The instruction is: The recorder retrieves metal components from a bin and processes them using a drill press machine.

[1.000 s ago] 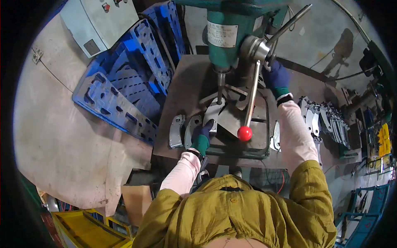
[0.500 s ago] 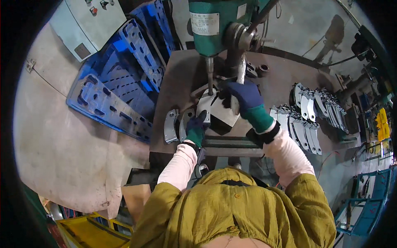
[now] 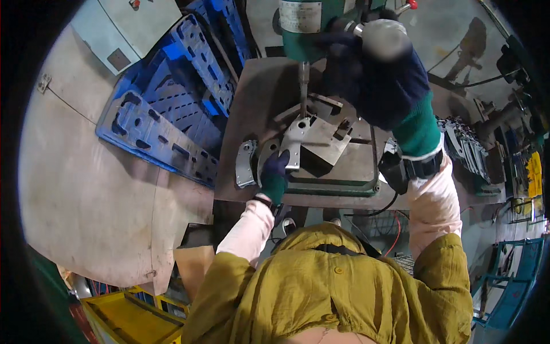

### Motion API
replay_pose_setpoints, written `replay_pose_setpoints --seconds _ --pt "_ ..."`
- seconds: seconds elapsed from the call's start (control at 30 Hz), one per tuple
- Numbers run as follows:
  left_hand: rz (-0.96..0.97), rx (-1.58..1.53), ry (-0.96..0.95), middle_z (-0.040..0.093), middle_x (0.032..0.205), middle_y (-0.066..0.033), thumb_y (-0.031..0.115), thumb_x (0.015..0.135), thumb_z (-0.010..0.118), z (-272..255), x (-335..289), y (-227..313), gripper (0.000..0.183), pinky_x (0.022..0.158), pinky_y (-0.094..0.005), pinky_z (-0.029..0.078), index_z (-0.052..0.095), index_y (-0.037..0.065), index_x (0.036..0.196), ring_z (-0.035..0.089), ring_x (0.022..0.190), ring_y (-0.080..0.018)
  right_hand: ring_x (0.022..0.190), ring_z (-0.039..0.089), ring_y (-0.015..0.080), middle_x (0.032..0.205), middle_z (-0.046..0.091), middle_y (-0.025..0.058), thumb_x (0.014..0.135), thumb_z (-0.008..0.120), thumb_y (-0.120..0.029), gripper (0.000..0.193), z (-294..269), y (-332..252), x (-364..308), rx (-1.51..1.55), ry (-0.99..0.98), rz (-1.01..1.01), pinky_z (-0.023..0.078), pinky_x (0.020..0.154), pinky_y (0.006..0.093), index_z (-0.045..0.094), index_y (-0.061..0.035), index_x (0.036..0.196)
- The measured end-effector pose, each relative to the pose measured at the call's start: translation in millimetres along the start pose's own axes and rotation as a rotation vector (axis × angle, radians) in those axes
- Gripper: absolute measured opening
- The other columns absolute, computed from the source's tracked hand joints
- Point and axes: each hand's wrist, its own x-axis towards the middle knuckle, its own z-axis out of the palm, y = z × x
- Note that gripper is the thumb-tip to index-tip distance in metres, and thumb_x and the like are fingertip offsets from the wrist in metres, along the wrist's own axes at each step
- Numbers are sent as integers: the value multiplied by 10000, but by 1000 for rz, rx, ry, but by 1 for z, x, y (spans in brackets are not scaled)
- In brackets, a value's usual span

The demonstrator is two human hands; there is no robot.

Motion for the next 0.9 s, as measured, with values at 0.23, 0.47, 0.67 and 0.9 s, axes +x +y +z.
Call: replay_pose_setpoints --seconds 0.23,0.47,0.67,0.9 --pt "-8 503 465 597 1236 -209 443 955 548 -118 -18 -49 553 892 -443 482 564 -9 1274 590 1087 -358 763 589 129 970 660 39 1007 444 -449 521 -67 24 -76 -60 382 216 459 661 273 563 2 1239" --pt "49 938 445 625 1214 -234 447 932 558 -170 6 -88 544 857 -446 489 606 -16 1214 618 1074 -372 659 519 126 827 590 15 984 487 -475 526 -111 38 -112 48 563 160 438 603 272 574 4 1185" --pt "-36 1066 580 593 1279 -242 480 882 592 -143 21 -85 619 968 -448 451 582 -3 1269 557 1181 -406 621 488 126 776 555 -1 998 468 -467 508 -120 39 -141 47 779 128 421 572 278 571 0 1170" --pt "-68 1564 -79 560 1316 -241 407 840 613 -139 58 -56 602 1020 -446 428 552 53 1323 534 1200 -419 610 490 124 768 558 -3 1010 453 -454 474 -179 27 -219 -98 939 34 430 574 280 578 -16 1138"
